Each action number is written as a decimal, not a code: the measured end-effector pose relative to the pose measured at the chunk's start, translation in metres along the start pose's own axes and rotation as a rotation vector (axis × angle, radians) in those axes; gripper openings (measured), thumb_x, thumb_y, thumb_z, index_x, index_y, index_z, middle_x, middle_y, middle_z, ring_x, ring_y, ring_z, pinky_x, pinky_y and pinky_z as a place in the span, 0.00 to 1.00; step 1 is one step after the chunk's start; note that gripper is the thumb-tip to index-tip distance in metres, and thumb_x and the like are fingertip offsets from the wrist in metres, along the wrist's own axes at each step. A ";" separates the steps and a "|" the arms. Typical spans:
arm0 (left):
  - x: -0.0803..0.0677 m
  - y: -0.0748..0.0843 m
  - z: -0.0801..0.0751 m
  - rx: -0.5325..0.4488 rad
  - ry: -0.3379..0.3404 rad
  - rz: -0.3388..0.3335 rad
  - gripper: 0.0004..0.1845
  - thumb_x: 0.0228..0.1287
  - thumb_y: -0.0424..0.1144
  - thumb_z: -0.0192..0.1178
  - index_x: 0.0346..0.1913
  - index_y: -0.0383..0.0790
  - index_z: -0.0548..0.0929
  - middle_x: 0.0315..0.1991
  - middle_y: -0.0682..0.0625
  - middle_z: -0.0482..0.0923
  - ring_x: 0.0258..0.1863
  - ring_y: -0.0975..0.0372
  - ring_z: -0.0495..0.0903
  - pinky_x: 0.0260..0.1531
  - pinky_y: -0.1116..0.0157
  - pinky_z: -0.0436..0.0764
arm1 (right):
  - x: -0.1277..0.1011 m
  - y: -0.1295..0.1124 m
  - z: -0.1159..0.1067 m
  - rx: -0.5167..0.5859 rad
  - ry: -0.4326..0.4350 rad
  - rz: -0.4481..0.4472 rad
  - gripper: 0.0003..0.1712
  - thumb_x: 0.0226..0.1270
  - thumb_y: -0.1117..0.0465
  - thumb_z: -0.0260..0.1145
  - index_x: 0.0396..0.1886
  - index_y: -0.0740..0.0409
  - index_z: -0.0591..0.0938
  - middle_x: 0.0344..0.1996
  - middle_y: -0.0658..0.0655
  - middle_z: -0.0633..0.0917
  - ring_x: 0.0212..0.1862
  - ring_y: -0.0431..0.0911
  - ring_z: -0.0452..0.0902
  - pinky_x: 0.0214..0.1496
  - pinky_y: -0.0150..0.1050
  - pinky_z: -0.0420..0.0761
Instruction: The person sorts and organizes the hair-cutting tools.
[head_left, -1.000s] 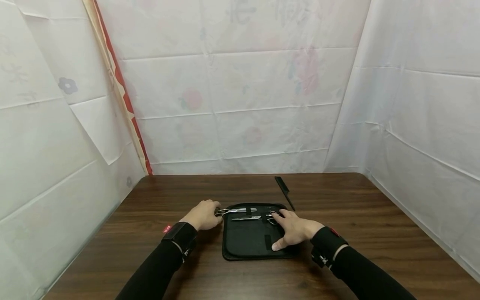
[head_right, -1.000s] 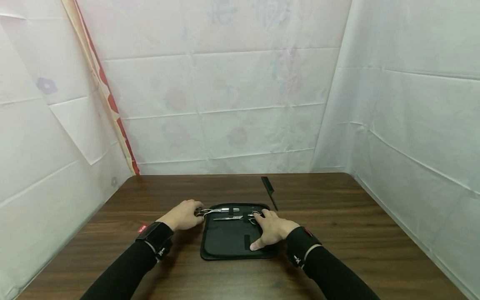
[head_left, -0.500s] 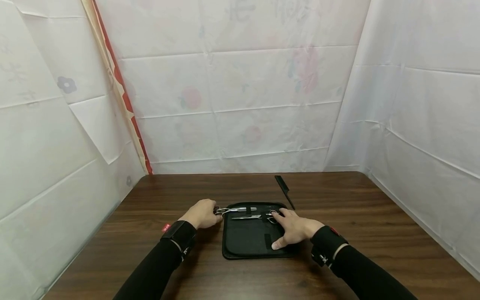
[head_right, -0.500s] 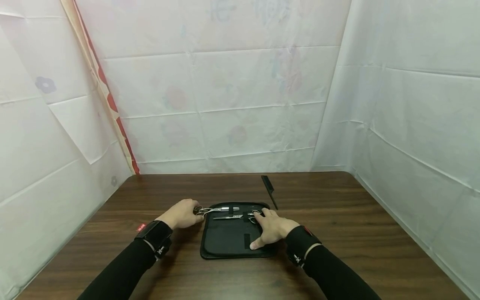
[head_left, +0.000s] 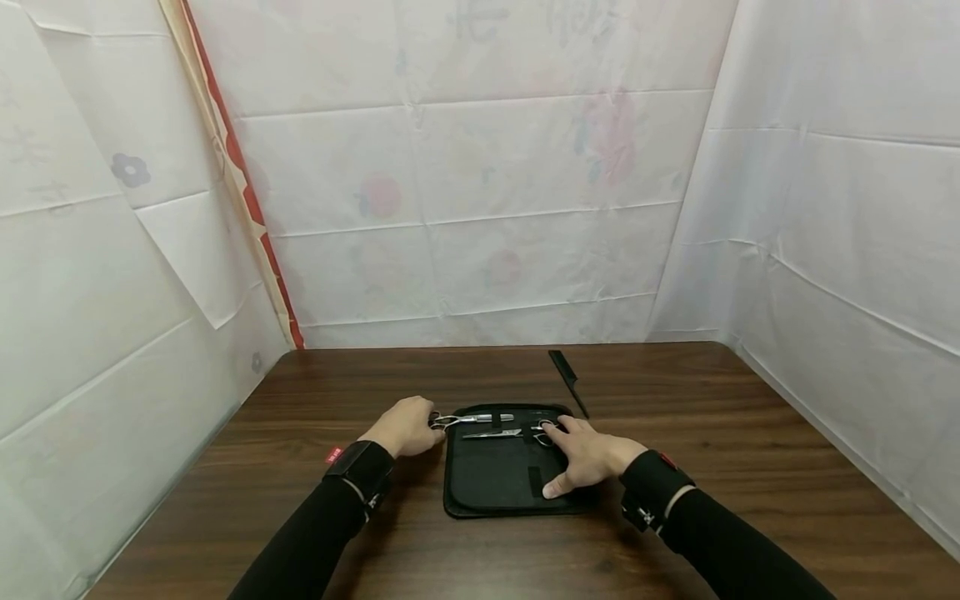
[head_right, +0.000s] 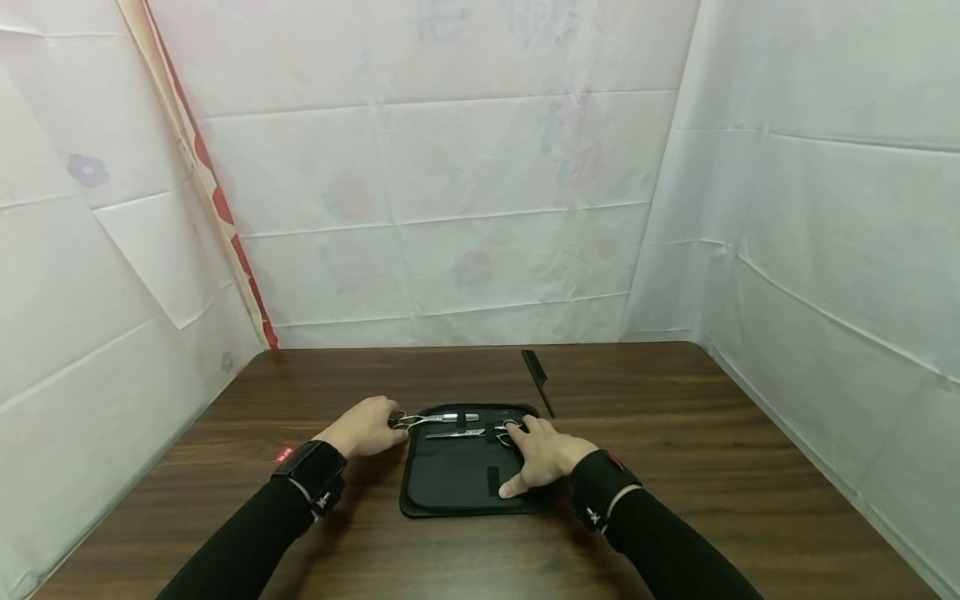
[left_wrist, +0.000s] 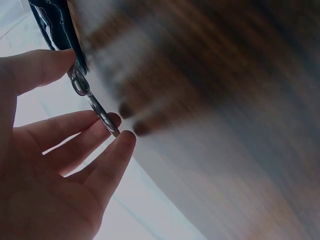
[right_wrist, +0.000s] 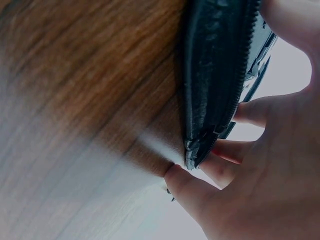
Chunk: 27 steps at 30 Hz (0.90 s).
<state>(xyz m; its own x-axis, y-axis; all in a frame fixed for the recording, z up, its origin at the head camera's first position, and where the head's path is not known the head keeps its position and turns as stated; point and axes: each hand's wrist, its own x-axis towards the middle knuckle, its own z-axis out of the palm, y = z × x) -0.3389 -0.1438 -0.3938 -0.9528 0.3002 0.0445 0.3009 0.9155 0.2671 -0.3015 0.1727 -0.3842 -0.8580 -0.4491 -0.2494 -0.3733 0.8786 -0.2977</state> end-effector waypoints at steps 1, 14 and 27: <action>0.000 0.000 0.000 -0.001 0.000 0.002 0.20 0.66 0.42 0.68 0.53 0.28 0.83 0.50 0.38 0.81 0.51 0.49 0.81 0.53 0.49 0.79 | 0.000 0.000 0.000 0.000 -0.002 0.000 0.60 0.57 0.38 0.77 0.81 0.58 0.59 0.78 0.67 0.55 0.78 0.64 0.50 0.69 0.63 0.65; 0.003 0.005 0.003 0.007 0.016 0.009 0.19 0.66 0.42 0.68 0.52 0.30 0.84 0.50 0.39 0.82 0.51 0.49 0.81 0.53 0.49 0.79 | 0.000 0.002 0.001 0.006 0.005 -0.003 0.60 0.57 0.38 0.77 0.81 0.58 0.59 0.78 0.67 0.55 0.78 0.64 0.50 0.69 0.63 0.65; 0.003 0.012 0.005 -0.016 0.022 0.031 0.22 0.67 0.42 0.66 0.56 0.29 0.83 0.54 0.37 0.81 0.56 0.46 0.80 0.57 0.48 0.78 | 0.000 0.001 0.001 0.001 0.008 -0.003 0.60 0.56 0.38 0.77 0.81 0.58 0.59 0.78 0.68 0.55 0.78 0.64 0.50 0.69 0.64 0.65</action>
<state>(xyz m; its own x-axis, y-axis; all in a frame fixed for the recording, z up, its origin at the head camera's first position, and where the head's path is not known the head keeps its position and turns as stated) -0.3380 -0.1308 -0.3953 -0.9437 0.3226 0.0737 0.3300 0.9013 0.2806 -0.3011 0.1733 -0.3849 -0.8594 -0.4506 -0.2415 -0.3758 0.8771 -0.2993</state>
